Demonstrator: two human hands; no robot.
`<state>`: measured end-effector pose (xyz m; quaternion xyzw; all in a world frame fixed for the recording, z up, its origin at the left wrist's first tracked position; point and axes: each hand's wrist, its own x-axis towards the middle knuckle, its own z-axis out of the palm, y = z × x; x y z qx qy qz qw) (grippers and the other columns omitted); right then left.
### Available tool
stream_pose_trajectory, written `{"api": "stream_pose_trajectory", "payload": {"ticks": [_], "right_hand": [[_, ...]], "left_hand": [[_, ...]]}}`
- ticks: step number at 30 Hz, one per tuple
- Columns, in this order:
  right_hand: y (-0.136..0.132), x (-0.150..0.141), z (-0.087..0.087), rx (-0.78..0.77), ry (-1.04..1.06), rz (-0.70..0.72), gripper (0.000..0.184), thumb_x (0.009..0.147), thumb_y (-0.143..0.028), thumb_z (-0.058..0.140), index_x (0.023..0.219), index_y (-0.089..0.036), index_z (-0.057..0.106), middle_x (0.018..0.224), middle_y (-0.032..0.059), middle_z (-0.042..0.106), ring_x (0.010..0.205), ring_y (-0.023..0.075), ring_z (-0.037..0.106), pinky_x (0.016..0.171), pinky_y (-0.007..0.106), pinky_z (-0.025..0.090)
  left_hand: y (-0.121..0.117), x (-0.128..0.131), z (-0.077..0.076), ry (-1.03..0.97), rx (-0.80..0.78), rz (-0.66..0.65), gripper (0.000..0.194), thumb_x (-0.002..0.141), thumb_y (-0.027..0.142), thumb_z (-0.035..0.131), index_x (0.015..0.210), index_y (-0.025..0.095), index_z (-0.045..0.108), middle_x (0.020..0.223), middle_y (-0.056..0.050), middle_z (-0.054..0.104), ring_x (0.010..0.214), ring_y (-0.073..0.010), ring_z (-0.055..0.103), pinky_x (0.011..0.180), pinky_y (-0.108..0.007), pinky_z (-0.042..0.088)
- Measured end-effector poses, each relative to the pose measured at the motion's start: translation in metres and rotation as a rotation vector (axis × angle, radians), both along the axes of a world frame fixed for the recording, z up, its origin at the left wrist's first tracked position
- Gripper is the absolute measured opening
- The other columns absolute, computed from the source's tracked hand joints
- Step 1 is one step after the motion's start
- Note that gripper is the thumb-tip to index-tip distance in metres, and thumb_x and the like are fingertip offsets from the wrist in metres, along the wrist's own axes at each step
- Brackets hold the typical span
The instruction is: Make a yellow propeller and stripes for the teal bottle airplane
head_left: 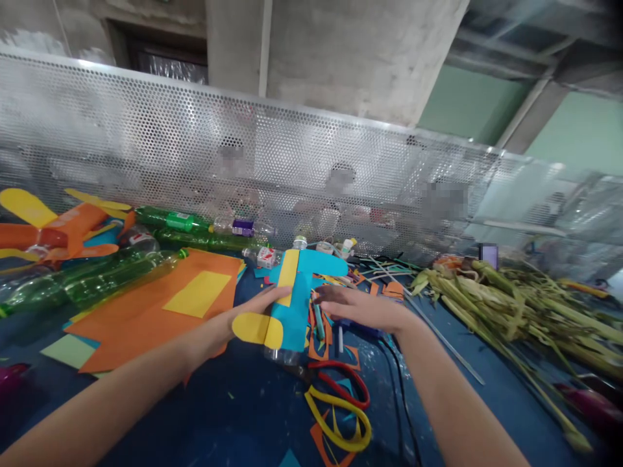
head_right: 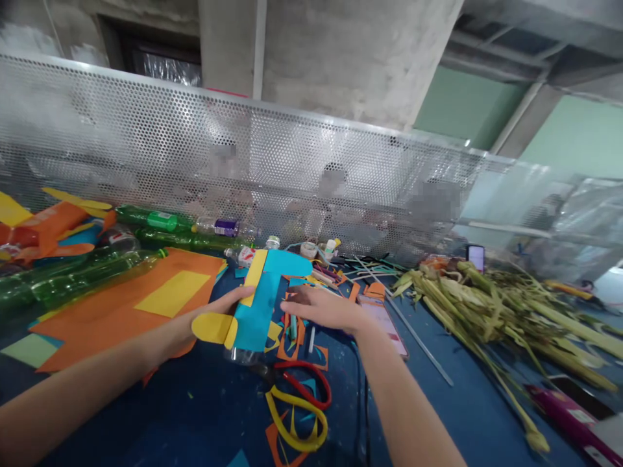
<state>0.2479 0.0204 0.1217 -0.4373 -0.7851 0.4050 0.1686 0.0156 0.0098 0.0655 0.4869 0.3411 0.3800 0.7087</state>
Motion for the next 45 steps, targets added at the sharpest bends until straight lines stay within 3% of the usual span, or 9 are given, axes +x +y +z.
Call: {"api": "stream_pose_trajectory", "payload": {"ticks": [3,6,11,16,22,27,34,40,45], "right_hand": [[-0.004,-0.025,-0.012,-0.086,0.322,-0.163,0.047,0.076,-0.051,0.057,0.115,-0.024,0.057,0.118,0.0051,0.061,0.107,0.0228,0.056,0.091,0.038,0.046],[-0.006,-0.044,-0.02,-0.19,0.589,-0.22,0.042,0.076,-0.05,0.058,0.105,-0.02,0.062,0.11,0.0074,0.065,0.102,0.024,0.06,0.087,0.038,0.05],[-0.01,-0.056,-0.023,-0.243,0.8,-0.236,0.036,0.068,-0.038,0.069,0.098,-0.018,0.065,0.105,0.0069,0.068,0.103,0.0267,0.059,0.087,0.04,0.05],[-0.005,-0.051,-0.029,-0.26,0.828,-0.261,0.031,0.07,-0.033,0.068,0.098,-0.02,0.065,0.099,0.0052,0.07,0.097,0.0264,0.062,0.084,0.04,0.052],[0.0,-0.044,-0.032,-0.332,0.783,-0.186,0.031,0.07,-0.029,0.069,0.099,-0.018,0.063,0.1,0.0066,0.069,0.094,0.0244,0.063,0.08,0.038,0.053],[0.003,-0.04,-0.036,-0.361,0.796,-0.221,0.034,0.07,-0.03,0.069,0.102,-0.02,0.061,0.105,0.0058,0.067,0.093,0.0221,0.064,0.08,0.037,0.053],[0.007,-0.038,-0.041,-0.426,0.783,-0.205,0.041,0.074,-0.038,0.064,0.11,-0.021,0.058,0.111,0.0057,0.065,0.098,0.0218,0.062,0.088,0.04,0.048],[0.003,-0.047,-0.035,-0.357,0.877,-0.195,0.044,0.072,-0.037,0.066,0.112,-0.018,0.059,0.106,0.0072,0.067,0.104,0.0229,0.059,0.094,0.039,0.044],[0.001,-0.049,-0.033,-0.387,0.913,-0.214,0.048,0.075,-0.037,0.062,0.119,-0.018,0.054,0.108,0.007,0.066,0.106,0.0232,0.058,0.096,0.04,0.043]], "left_hand": [[0.001,0.016,0.008,-0.009,0.007,-0.026,0.054,0.071,0.044,0.065,0.119,0.022,0.053,0.106,-0.008,0.066,0.095,-0.0277,0.062,0.077,-0.035,0.051],[0.007,0.024,0.004,-0.002,0.083,0.021,0.065,0.07,0.042,0.068,0.127,0.021,0.045,0.104,-0.01,0.066,0.089,-0.0269,0.064,0.074,-0.035,0.051],[0.012,0.025,-0.004,0.019,0.217,0.022,0.073,0.067,0.04,0.071,0.13,0.021,0.04,0.107,-0.011,0.065,0.091,-0.0278,0.063,0.077,-0.037,0.05],[0.015,0.027,-0.008,-0.027,0.149,0.043,0.072,0.063,0.038,0.074,0.126,0.019,0.046,0.102,-0.011,0.066,0.096,-0.0307,0.061,0.081,-0.041,0.048],[0.021,0.028,-0.014,-0.068,0.078,0.037,0.062,0.062,0.036,0.074,0.118,0.022,0.052,0.1,-0.01,0.067,0.095,-0.0312,0.062,0.078,-0.041,0.05],[0.014,0.026,-0.006,-0.053,0.062,0.018,0.062,0.064,0.035,0.073,0.12,0.023,0.05,0.101,-0.009,0.067,0.09,-0.0285,0.063,0.075,-0.038,0.051],[0.013,0.029,-0.003,0.091,0.113,0.083,0.071,0.062,0.037,0.075,0.123,0.019,0.043,0.107,-0.011,0.064,0.093,-0.0295,0.062,0.077,-0.039,0.052],[0.014,0.03,-0.009,0.064,0.355,0.089,0.066,0.063,0.031,0.076,0.118,0.017,0.044,0.121,-0.014,0.056,0.109,-0.0296,0.053,0.087,-0.039,0.048],[0.013,0.032,-0.01,0.081,0.35,0.086,0.066,0.065,0.032,0.075,0.12,0.017,0.04,0.121,-0.014,0.055,0.108,-0.0292,0.054,0.086,-0.039,0.048]]}}
